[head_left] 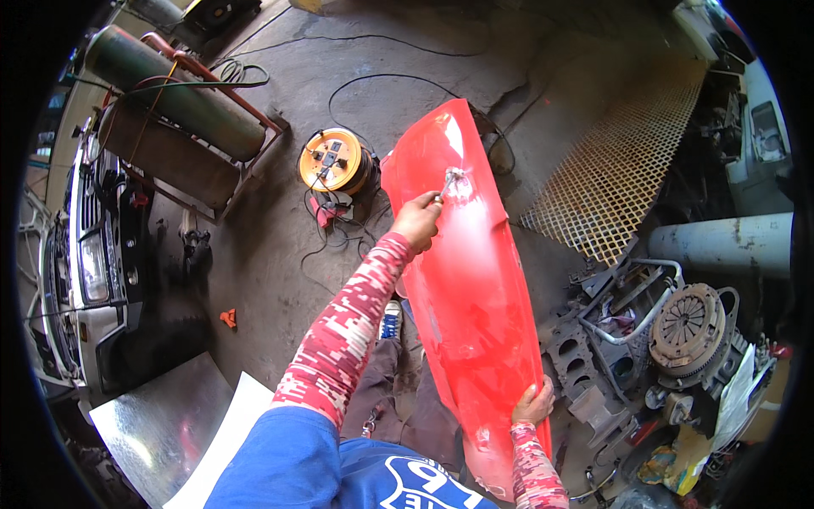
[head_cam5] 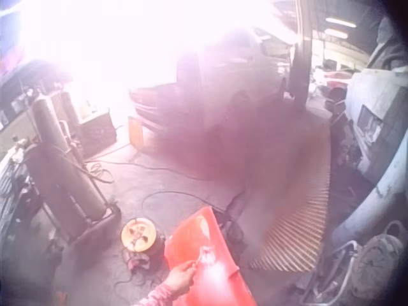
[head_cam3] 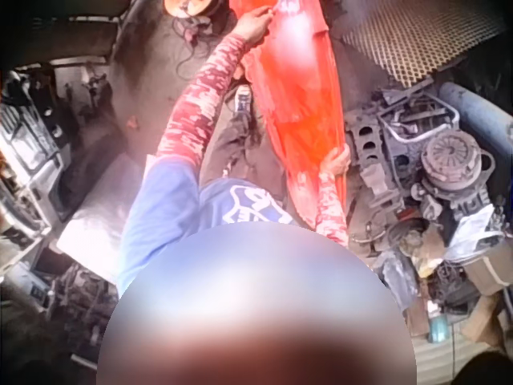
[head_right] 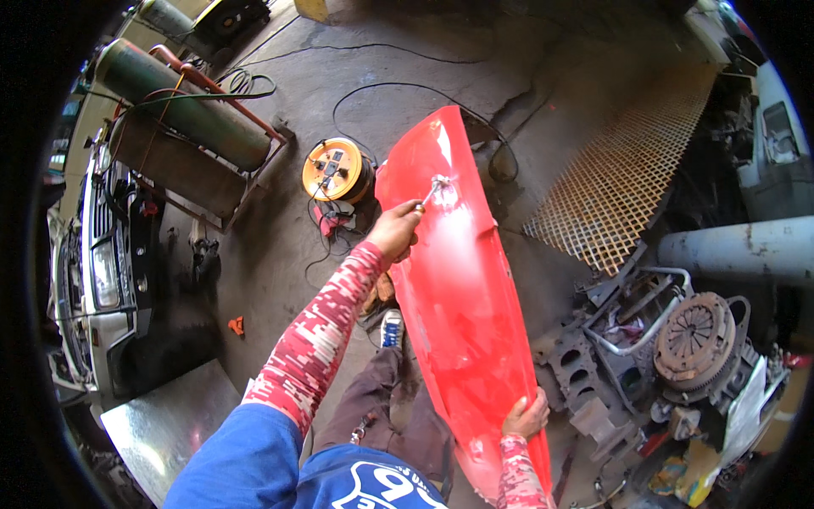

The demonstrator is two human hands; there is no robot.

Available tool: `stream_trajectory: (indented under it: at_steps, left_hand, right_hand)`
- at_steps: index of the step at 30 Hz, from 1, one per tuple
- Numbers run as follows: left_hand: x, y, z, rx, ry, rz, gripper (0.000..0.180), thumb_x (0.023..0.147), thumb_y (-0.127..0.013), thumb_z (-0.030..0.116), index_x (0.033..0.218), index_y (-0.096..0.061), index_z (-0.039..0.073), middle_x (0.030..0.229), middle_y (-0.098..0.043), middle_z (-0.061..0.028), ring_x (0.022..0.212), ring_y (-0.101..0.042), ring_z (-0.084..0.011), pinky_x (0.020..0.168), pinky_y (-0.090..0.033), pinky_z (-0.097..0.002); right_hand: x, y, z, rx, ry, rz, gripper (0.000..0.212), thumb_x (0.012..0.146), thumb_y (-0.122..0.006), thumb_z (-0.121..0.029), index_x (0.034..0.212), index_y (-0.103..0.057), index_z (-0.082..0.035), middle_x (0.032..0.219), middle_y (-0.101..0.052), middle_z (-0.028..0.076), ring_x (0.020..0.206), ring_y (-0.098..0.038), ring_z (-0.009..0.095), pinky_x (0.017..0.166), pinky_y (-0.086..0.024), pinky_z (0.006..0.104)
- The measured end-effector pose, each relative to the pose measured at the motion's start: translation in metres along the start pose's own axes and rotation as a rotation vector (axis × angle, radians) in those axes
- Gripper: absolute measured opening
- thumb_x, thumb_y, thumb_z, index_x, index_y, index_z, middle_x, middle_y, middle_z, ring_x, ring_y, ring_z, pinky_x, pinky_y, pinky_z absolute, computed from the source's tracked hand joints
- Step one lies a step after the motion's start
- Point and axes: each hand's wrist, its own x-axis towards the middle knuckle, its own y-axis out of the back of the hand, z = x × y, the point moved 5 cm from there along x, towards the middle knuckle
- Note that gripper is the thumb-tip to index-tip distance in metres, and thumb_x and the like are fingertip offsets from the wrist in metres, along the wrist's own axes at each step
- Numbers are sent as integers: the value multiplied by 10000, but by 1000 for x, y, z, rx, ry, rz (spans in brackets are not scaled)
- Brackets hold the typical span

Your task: The person uses a scraper to remove paint and residue from a red car fender. They scrape multiple areas, occasionally wiping the surface with a cloth, and reposition the fender to access different sections.

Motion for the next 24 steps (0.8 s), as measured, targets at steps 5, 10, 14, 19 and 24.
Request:
stream_trajectory:
  at_steps: [5, 10, 14, 19, 24]
  left_hand:
    - [-38, -8, -2, 905, -396, 272, 399, 971, -511, 302, 1359, -571, 231, 1013, -735, -194, 897, -698, -448, 832, -543, -567]
    - [-32, -16, -1, 974, -286, 254, 340, 969, -497, 283, 1296, -563, 216, 1024, -722, -250, 931, -701, -473, 863, -547, -588]
    - [20, -23, 59, 867, -227, 372, 356, 975, -475, 263, 1274, -608, 123, 1127, -715, -279, 1093, -688, -478, 915, -562, -556]
    - [24, 1, 19, 836, -226, 320, 394, 1007, -424, 356, 1292, -593, 143, 1235, -685, -257, 1196, -640, -435, 1008, -497, -540]
    - [-78, 86, -159, 798, -100, 362, 508, 971, -514, 431, 1446, -500, 250, 1146, -698, -266, 1097, -647, -491, 939, -514, -569]
  right_hand:
    - [-3, -1, 0, -11, 7, 11, 483, 1003, -520, -391, 1364, -562, -74, 1348, -631, 137, 1207, -579, 387, 983, -440, 547]
    - [-6, -1, 2, -15, 17, 21, 468, 1005, -519, -377, 1366, -561, -81, 1347, -631, 136, 1210, -579, 384, 978, -444, 548]
    - [-6, -2, 5, -3, 10, 12, 464, 1005, -518, -373, 1367, -560, -84, 1344, -632, 131, 1207, -578, 387, 986, -437, 547]
    - [-4, -1, 3, -15, -21, -36, 476, 1004, -524, -376, 1379, -545, -83, 1359, -619, 130, 1217, -569, 387, 997, -427, 548]
    - [-2, 0, 1, -12, 22, -43, 491, 1013, -519, -381, 1405, -527, -86, 1368, -607, 140, 1234, -560, 387, 1003, -423, 554]
